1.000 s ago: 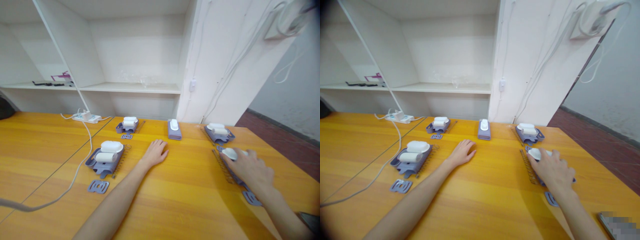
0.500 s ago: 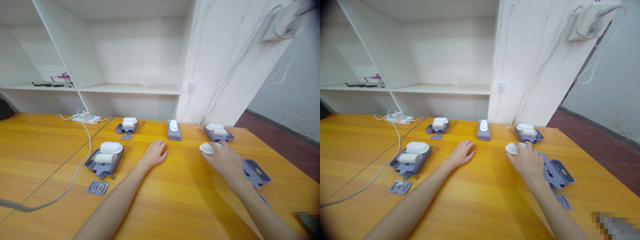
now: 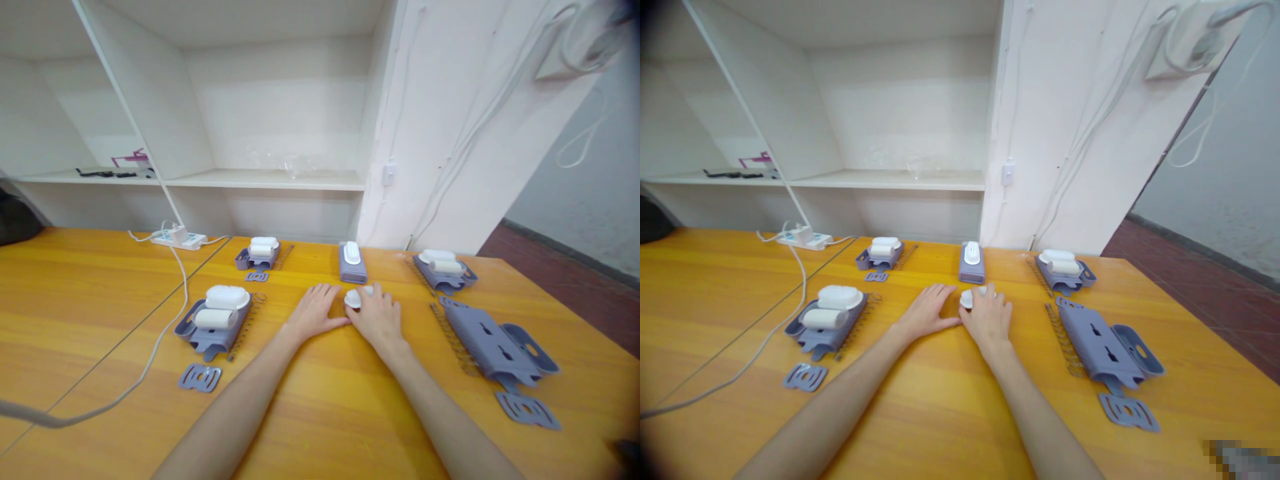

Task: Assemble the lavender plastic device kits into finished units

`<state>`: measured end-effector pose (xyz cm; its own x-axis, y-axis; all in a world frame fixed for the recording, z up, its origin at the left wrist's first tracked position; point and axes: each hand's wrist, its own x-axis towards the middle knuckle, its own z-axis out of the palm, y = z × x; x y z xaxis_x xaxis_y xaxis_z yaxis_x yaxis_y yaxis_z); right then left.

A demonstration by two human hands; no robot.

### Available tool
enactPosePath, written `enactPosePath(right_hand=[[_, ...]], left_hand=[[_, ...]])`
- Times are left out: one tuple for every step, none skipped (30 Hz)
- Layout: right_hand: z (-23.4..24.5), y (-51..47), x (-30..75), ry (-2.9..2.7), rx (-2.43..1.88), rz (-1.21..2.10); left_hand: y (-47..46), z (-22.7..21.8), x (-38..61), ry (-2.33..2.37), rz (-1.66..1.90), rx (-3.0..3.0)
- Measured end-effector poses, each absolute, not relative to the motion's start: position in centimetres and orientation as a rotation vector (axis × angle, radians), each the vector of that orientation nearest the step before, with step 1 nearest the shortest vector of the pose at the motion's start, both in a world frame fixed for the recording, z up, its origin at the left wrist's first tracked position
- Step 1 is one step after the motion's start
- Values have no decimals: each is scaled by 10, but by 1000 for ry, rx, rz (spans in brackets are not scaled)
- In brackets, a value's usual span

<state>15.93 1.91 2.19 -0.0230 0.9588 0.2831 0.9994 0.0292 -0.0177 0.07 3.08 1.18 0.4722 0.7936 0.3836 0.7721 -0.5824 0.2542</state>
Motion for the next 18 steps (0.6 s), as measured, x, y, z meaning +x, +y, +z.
enactPosePath(right_hand=[[21, 19, 160, -2084, -2028, -275], [20, 19, 161, -2085, -2022, -273], [20, 19, 162, -2086, -2016, -264], [21, 19, 163, -2089, -2009, -248], [24, 19, 164, -2091, -2001, -233], [28, 20, 165, -2086, -1993, -224], [34, 21, 168, -2073, -1987, -225], [41, 22, 171, -2044, -1981, -249], [49, 24, 177, -2003, -1978, -279], [57, 27, 184, -1959, -1977, -304], [65, 30, 194, -1905, -1986, -329], [73, 33, 206, -1858, -2016, -341], [79, 37, 220, -1815, -2055, -341], [83, 41, 236, -1781, -2111, -327], [85, 45, 253, -1755, -2177, -295], [85, 48, 271, -1757, -2218, -257], [83, 51, 288, -1777, -2242, -222], [79, 54, 305, -1779, -2271, -200]], left_hand=[[31, 12, 1, 1415, 739, 2653], [31, 11, 1, 1418, 749, 2649], [31, 11, 1, 1418, 754, 2645], [31, 11, 0, 1416, 755, 2642], [31, 11, 0, 1411, 754, 2640], [31, 11, 0, 1405, 751, 2638], [31, 10, 0, 1399, 747, 2636], [32, 10, 0, 1397, 746, 2633], [32, 10, -1, 1398, 748, 2629], [32, 10, -1, 1401, 753, 2624], [32, 10, -1, 1403, 757, 2620], [32, 10, -1, 1405, 762, 2617], [32, 10, -1, 1407, 765, 2615], [32, 9, -1, 1408, 766, 2614], [32, 9, -1, 1408, 765, 2614], [32, 9, -1, 1408, 764, 2614], [32, 8, -2, 1407, 764, 2614], [32, 8, -2, 1406, 762, 2616]])
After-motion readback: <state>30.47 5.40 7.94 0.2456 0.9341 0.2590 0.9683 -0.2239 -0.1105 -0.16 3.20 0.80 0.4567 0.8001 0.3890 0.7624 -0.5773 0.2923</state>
